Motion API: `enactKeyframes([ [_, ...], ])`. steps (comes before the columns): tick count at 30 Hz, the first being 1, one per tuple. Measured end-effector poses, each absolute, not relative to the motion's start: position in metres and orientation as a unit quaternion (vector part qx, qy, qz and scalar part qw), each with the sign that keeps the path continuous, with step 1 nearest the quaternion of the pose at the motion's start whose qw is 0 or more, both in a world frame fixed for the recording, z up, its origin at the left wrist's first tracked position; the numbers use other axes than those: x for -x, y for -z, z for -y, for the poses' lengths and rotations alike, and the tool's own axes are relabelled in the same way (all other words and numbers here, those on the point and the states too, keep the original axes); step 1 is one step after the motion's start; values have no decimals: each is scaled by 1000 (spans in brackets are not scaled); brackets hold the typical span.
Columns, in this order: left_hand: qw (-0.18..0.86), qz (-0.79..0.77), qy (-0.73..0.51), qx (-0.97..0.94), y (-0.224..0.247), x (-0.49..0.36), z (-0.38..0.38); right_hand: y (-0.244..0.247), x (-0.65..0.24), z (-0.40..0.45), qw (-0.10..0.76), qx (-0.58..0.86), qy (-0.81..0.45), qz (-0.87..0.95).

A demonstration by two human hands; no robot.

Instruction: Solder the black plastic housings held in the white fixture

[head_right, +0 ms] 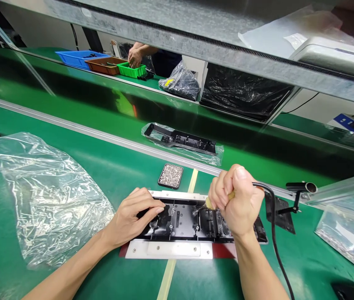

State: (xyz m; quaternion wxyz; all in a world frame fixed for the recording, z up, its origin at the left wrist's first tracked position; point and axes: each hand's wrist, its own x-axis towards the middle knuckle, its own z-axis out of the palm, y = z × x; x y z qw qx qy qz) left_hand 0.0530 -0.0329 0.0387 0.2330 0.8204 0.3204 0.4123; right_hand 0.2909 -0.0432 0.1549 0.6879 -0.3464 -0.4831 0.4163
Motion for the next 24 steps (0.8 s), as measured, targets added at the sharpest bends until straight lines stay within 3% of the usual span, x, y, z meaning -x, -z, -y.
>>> enactKeyframes([
  [24,237,-323,-405,-822,-40,-54,33,-146,-275,50,707,387,-375,458],
])
